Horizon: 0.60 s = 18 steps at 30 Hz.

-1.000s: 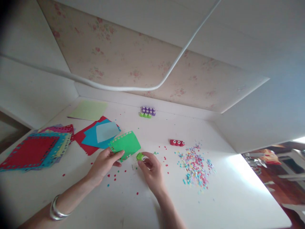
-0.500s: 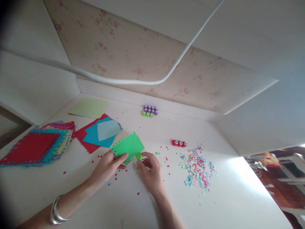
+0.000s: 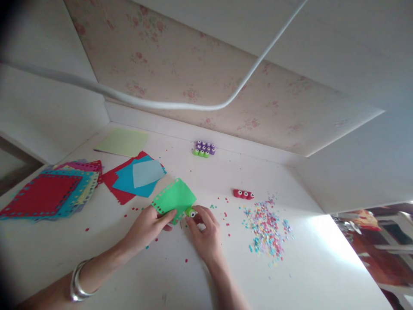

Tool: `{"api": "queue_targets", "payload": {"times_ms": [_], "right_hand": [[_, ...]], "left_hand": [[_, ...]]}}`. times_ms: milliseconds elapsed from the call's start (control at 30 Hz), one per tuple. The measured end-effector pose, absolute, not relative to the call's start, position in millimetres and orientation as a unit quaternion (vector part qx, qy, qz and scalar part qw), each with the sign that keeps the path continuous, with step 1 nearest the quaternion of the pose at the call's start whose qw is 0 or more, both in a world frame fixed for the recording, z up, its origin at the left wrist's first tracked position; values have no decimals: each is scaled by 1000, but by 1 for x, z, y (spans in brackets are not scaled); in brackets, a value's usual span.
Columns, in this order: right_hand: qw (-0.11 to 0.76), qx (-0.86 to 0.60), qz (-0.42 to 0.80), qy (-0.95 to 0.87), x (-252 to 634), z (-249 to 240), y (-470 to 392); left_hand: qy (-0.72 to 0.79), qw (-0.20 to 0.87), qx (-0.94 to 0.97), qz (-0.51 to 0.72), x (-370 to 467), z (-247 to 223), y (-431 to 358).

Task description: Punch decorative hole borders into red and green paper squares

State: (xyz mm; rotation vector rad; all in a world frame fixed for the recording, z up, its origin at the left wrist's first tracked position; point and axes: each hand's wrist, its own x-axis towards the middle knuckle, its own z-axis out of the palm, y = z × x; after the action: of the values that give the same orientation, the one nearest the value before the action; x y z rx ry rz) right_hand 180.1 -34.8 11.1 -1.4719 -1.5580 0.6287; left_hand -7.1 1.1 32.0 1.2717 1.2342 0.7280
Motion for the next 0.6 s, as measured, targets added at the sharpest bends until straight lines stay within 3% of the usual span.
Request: {"api": "queue_targets", "payload": {"times_ms": [300,500,600], "right_hand": [[432,-576,229,-656,179,11,-34],[372,-577,230,-690,186,7,-32],[354,-571,240,-701,189,10,-31]], "left_hand": [[515,603,528,304,-7,33,2],[532,507,654,178,-11,31,1],[497,525,688,59,-20,36,-3]]}}
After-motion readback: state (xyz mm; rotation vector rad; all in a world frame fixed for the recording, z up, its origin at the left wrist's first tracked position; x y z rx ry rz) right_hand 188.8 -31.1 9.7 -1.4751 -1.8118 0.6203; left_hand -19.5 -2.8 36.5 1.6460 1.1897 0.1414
